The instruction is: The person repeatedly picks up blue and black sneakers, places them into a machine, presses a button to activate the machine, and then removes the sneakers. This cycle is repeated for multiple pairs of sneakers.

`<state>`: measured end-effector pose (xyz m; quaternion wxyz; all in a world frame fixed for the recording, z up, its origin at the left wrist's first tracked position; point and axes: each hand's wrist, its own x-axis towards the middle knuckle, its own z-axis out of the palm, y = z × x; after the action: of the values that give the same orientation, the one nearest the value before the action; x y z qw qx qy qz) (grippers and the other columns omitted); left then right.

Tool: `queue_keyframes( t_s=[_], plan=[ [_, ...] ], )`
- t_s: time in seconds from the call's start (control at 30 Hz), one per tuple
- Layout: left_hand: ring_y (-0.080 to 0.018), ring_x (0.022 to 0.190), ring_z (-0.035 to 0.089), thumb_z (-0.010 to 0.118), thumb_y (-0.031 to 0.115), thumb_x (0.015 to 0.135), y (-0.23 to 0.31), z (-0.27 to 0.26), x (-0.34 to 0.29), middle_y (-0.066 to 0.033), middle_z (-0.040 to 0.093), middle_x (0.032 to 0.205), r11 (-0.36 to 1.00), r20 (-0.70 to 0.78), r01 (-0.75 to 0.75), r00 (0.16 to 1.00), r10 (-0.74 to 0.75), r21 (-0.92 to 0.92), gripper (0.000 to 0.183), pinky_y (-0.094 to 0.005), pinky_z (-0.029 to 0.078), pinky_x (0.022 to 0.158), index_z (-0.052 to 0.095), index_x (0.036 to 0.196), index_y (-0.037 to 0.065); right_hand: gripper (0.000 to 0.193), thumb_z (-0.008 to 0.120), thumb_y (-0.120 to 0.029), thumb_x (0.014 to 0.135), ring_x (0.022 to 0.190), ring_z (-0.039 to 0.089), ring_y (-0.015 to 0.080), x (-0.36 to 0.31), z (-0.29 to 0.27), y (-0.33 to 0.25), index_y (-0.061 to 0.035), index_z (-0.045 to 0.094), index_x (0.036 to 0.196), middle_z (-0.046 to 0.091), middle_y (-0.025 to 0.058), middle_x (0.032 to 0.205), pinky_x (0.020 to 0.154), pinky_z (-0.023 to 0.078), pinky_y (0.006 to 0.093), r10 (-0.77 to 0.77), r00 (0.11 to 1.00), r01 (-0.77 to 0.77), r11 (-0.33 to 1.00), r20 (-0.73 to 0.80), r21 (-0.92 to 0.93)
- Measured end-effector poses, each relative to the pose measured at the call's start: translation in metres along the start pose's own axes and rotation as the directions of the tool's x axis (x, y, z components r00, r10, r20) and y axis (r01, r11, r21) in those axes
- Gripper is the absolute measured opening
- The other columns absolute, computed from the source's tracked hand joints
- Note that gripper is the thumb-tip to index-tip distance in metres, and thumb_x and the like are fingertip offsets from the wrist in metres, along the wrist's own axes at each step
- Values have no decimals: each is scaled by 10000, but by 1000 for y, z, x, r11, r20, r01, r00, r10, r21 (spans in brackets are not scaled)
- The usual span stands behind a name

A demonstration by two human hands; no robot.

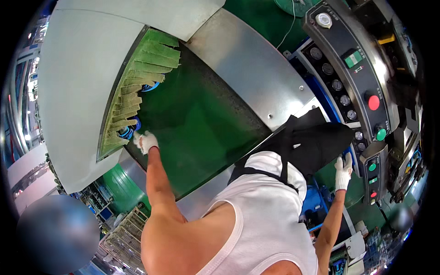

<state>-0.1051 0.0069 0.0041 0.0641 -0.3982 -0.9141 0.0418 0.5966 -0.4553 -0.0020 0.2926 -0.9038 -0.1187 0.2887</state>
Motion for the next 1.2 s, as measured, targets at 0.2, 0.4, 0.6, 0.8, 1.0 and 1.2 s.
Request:
queue_keyframes(
  t_s=[0.2,0.4,0.6,0.8,1.0,1.2],
  plan=[
    [-370,1098,725,704,572,931,-118,38,197,-255,743,1207,924,-292,-182,953,81,-337,680,-487,581,935,705,1277,-13,760,669,-539,975,1402,540,410,23,-28,-12,-81,503,1558,585,236,1509,1164,424,482,62,996,-6,730,58,-683],
    [-336,1167,692,719,394,962,-71,43,203,-194,684,1326,855,154,340,940,-304,-392,487,-443,626,904,679,1271,20,697,718,-444,969,890,742,227,-5,-76,-26,-35,553,1509,703,194,1285,757,596,378,226,968,-253,852,-112,-458],
    [-328,1172,681,494,379,1064,-117,93,283,-204,711,1218,814,-19,-277,943,333,511,427,-479,580,957,729,1187,44,700,756,-410,959,1059,747,251,-61,-104,52,-34,550,1512,696,180,1354,794,632,388,478,870,-488,800,-119,-349],
    [-346,1173,697,372,365,1103,-93,71,201,-186,679,1304,854,24,-315,942,335,415,482,-484,598,942,647,1353,60,728,751,-407,955,1245,685,326,-59,-82,44,-52,518,1547,650,205,1440,979,583,431,389,919,-378,830,-61,-410],
    [-422,1096,629,482,300,1124,2,18,27,-220,684,1158,601,-230,-787,615,754,-135,384,-497,512,981,714,1166,-2,747,628,-542,993,1469,492,375,-33,-47,-42,-117,472,1587,591,167,1534,1232,334,453,196,980,-142,772,19,-619],
    [-395,1178,616,695,244,1011,111,-29,-138,-215,616,1290,214,-291,-824,409,865,-524,340,-484,503,1017,672,1247,0,688,676,-462,977,1256,681,343,-27,-23,-136,-66,539,1523,705,218,1346,1088,505,409,-109,992,125,886,62,-447]
  ],
)
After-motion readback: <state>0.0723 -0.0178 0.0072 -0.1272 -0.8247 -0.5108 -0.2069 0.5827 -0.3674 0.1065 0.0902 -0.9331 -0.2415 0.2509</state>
